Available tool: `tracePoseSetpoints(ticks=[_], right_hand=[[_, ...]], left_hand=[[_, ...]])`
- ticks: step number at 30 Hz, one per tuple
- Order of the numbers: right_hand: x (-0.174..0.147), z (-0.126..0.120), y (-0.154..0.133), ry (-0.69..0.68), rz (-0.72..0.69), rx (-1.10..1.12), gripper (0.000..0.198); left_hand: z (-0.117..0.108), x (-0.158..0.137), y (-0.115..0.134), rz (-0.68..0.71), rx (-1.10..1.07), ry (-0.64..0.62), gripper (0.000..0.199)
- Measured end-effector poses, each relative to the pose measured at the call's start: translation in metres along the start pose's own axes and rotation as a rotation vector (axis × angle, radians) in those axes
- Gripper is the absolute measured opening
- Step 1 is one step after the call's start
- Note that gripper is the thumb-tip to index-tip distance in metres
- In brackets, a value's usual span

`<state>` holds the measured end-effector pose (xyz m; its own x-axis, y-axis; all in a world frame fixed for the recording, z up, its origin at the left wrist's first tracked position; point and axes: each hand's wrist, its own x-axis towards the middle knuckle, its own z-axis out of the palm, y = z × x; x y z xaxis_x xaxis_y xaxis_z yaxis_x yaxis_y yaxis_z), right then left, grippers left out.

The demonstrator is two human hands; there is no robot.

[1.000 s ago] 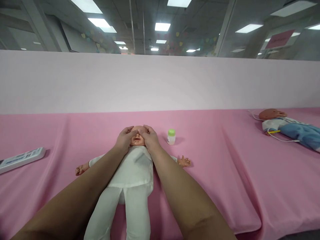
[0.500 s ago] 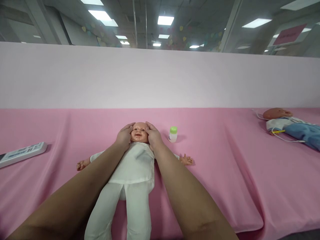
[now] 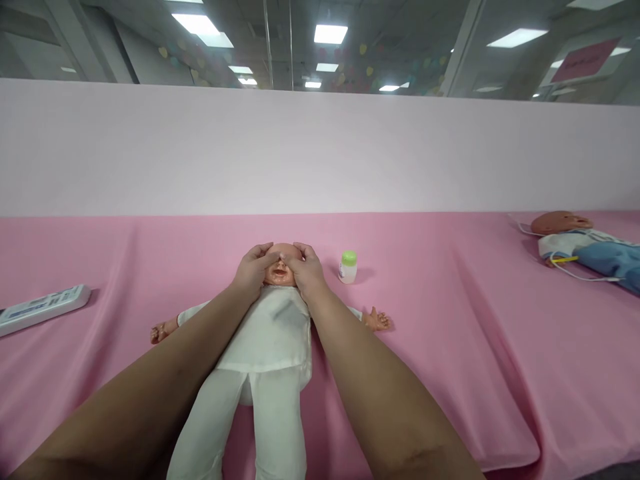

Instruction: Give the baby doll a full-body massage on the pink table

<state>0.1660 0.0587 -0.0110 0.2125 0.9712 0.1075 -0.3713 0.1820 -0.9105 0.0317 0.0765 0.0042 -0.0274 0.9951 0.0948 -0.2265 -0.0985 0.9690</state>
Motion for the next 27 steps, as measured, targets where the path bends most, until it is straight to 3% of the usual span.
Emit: tracePoseSetpoints(ticks=[4,10,17,21,27], right_hand=[[0.004,0.0,0.002,0.005,0.033,0.0,0.057],[0.011,-0.001,0.008,-0.005,0.077,0.079,0.037],[0.005,-0.005,0.0,-0.056,0.162,0.167,0.056],[0.001,-0.004,-0.003,-0.093,0.152,0.151,0.063],[0.003,-0.003,0.004,-0.076,0.029,0.022,0.052]], left_hand=[[0.0,0.003,-0.003,-0.01,0.025,0.0,0.052],[0.001,0.006,-0.004,-0.041,0.01,0.082,0.031],[0.001,0.002,-0.002,-0.07,-0.027,0.132,0.031],[0.0,0.002,-0.003,-0.037,-0.051,0.116,0.029],[0.001,0.0,-0.002,-0.016,-0.049,0.059,0.034]])
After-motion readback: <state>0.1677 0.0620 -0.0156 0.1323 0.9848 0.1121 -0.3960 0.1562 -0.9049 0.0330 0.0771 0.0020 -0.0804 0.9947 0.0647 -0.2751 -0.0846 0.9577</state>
